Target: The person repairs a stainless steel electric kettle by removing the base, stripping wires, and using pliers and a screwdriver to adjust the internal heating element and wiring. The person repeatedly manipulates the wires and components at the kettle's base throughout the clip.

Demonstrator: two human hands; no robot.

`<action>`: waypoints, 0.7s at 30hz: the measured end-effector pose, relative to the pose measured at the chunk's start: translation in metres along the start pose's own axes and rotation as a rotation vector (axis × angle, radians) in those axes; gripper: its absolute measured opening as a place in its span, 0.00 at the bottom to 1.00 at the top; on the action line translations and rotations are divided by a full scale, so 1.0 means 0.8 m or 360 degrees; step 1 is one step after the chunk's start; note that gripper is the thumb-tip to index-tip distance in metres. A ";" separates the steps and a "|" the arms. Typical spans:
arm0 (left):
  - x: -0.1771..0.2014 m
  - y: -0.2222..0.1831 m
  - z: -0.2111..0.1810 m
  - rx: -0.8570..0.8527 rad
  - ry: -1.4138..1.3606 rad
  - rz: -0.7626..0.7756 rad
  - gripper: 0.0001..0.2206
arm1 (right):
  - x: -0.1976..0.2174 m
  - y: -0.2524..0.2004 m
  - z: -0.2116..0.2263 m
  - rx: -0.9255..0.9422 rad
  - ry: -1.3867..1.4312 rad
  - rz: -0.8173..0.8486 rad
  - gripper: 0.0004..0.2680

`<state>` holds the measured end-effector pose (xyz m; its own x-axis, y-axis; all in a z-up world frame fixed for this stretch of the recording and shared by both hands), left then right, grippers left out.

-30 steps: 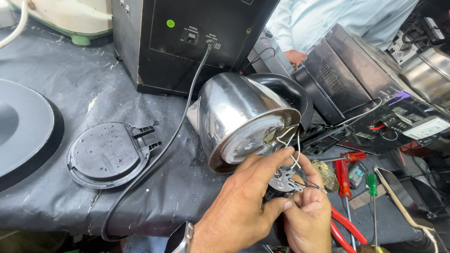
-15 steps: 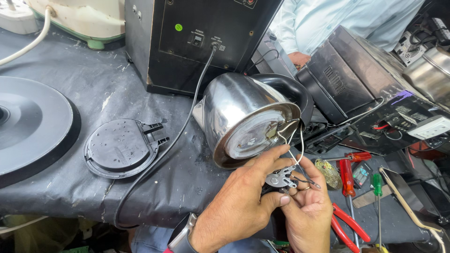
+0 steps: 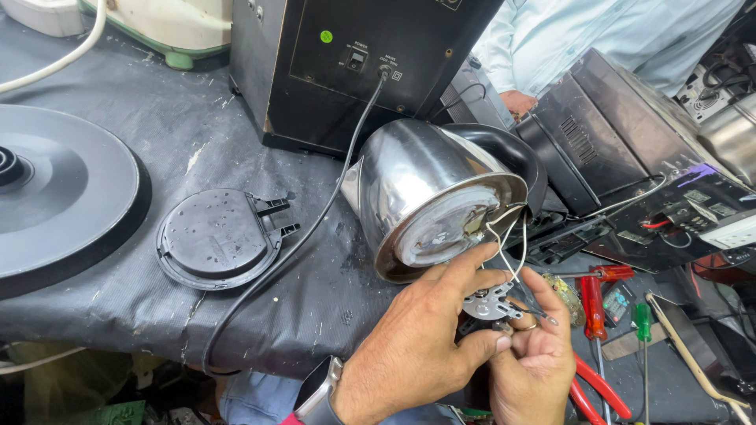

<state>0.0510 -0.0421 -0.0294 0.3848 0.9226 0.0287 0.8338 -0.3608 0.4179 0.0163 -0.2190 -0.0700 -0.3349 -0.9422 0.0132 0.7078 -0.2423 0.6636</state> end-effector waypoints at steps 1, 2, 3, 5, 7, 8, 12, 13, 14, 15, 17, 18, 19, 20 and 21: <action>-0.001 0.000 0.003 0.0016 -0.0009 0.0008 0.36 | 0.000 0.000 -0.001 -0.0004 0.0012 0.0005 0.28; -0.001 0.000 0.004 0.0009 -0.0009 0.0013 0.36 | 0.000 0.000 -0.001 0.0009 0.0007 0.0010 0.28; 0.000 -0.001 0.004 0.0003 -0.0009 0.0019 0.36 | 0.001 0.000 -0.001 0.0022 0.0002 0.0014 0.28; 0.001 -0.002 0.006 0.0007 -0.0010 0.0028 0.36 | 0.001 0.000 -0.001 0.0034 -0.0001 0.0012 0.28; 0.001 -0.001 0.007 0.0025 -0.0017 0.0033 0.35 | 0.001 -0.001 -0.002 0.0035 0.0001 0.0002 0.27; 0.001 -0.002 0.007 0.0025 -0.0026 0.0031 0.36 | 0.001 -0.001 -0.001 0.0040 0.0014 -0.0002 0.28; 0.005 -0.003 0.008 0.0005 -0.0077 0.0025 0.34 | -0.002 -0.006 0.004 0.0130 0.0009 -0.0060 0.28; 0.005 -0.003 0.007 -0.0004 -0.0094 0.0028 0.33 | -0.002 -0.008 0.007 0.0170 -0.0008 -0.0086 0.29; 0.006 -0.003 0.007 -0.0003 -0.0112 0.0031 0.33 | -0.005 -0.011 0.011 0.0235 -0.0114 -0.0039 0.30; 0.007 -0.002 0.006 -0.0001 -0.0130 0.0034 0.33 | -0.009 -0.013 0.014 0.0300 -0.0219 0.0009 0.31; 0.011 -0.003 0.004 -0.0015 -0.0147 0.0012 0.33 | -0.015 -0.018 0.019 0.0448 -0.0375 0.0070 0.31; 0.014 -0.004 0.001 -0.0030 -0.0147 -0.0008 0.33 | -0.018 -0.020 0.020 0.0529 -0.0428 0.0079 0.29; 0.017 -0.005 -0.001 -0.0046 -0.0148 -0.0029 0.32 | -0.019 -0.021 0.023 0.0611 -0.0482 0.0088 0.28; 0.019 -0.006 -0.004 -0.0054 -0.0149 -0.0026 0.31 | -0.012 -0.020 0.014 0.0488 -0.0380 0.0003 0.27; 0.021 -0.008 -0.007 -0.0062 -0.0150 -0.0022 0.31 | -0.005 -0.019 0.006 0.0364 -0.0277 -0.0081 0.27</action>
<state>0.0501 -0.0237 -0.0265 0.4104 0.9098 -0.0620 0.8241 -0.3409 0.4525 0.0038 -0.2105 -0.0762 -0.4820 -0.8715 0.0903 0.5353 -0.2113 0.8178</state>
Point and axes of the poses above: each hand's wrist, its own y-axis towards the middle knuckle, its own x-axis out of the back of the hand, z = x × y, the point moved 8 cm from there along y, towards the middle knuckle, and after that the axes turned 13 degrees about x, right-handed, at the moved point
